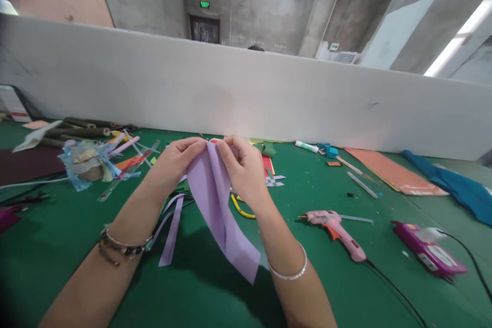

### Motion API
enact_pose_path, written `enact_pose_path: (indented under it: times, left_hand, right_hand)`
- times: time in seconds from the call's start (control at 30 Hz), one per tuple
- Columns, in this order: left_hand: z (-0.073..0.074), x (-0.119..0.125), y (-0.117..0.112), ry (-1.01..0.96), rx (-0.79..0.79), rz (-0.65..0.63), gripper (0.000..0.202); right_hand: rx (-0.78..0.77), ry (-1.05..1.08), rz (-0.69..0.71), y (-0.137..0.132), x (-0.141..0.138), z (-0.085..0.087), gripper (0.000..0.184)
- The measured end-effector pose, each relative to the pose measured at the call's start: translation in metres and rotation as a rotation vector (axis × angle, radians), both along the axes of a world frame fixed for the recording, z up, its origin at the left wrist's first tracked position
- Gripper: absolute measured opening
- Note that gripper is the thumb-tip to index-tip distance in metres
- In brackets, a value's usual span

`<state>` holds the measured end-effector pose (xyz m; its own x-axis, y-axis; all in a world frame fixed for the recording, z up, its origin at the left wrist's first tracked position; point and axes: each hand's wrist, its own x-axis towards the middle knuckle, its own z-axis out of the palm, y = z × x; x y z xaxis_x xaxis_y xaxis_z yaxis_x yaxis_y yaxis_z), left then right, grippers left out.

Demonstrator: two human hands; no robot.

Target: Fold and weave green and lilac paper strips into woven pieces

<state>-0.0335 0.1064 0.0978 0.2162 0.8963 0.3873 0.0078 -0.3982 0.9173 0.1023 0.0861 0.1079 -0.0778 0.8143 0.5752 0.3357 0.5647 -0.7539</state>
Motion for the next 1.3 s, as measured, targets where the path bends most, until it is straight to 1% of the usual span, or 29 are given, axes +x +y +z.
enact_pose_path:
  times: [0.07,0.2,0.27,0.4,0.5,0.6,0.77,0.97,1.0,1.03,1.17,1.23,1.27,1.3]
  left_hand:
    - [0.000,0.002,-0.002,-0.033,0.008,0.010,0.033]
    - [0.004,0.002,-0.007,-0.019,0.047,0.114,0.035]
    - [0.004,0.000,-0.007,-0.040,0.047,0.145,0.034]
    - [0.001,-0.002,-0.002,-0.100,0.037,0.151,0.030]
    - [-0.002,-0.002,0.002,-0.118,0.012,0.160,0.031]
    - [-0.004,-0.001,0.004,-0.128,0.007,0.181,0.034]
    - [-0.004,-0.001,0.005,-0.110,0.002,0.204,0.032]
    - [-0.005,-0.005,0.010,-0.053,0.075,0.359,0.031]
    - [-0.005,-0.006,0.011,-0.053,0.070,0.347,0.032]
    - [-0.005,-0.008,0.012,-0.057,0.053,0.303,0.033]
    - [-0.007,-0.015,0.017,-0.073,-0.037,-0.011,0.043]
    - [-0.007,-0.017,0.017,-0.016,-0.053,-0.119,0.034]
    - [-0.008,-0.016,0.017,0.024,-0.055,-0.134,0.027]
    - [-0.007,-0.014,0.015,0.060,-0.051,-0.122,0.023]
  right_hand:
    - [0.009,0.016,-0.017,0.001,0.000,-0.001,0.023]
    - [0.034,-0.004,-0.052,0.002,-0.003,-0.004,0.022]
    - [0.033,-0.008,-0.066,0.002,-0.005,-0.006,0.022]
    - [0.038,0.001,-0.076,0.003,-0.006,-0.009,0.023]
    - [0.055,-0.004,-0.099,0.005,-0.006,-0.010,0.023]
    - [0.054,-0.013,-0.110,0.007,-0.007,-0.011,0.021]
    - [0.055,-0.020,-0.101,0.011,-0.008,-0.012,0.021]
    - [0.033,0.068,-0.110,0.014,-0.001,-0.012,0.023]
    - [0.025,0.086,-0.108,0.015,0.000,-0.011,0.023]
    - [0.016,0.101,-0.101,0.015,0.000,-0.012,0.023]
    - [0.010,0.172,-0.120,0.018,0.002,-0.013,0.025]
    - [0.030,0.228,-0.159,0.021,0.003,-0.014,0.026]
    - [0.037,0.256,-0.172,0.022,0.004,-0.014,0.026]
    - [0.042,0.280,-0.179,0.023,0.004,-0.015,0.026]
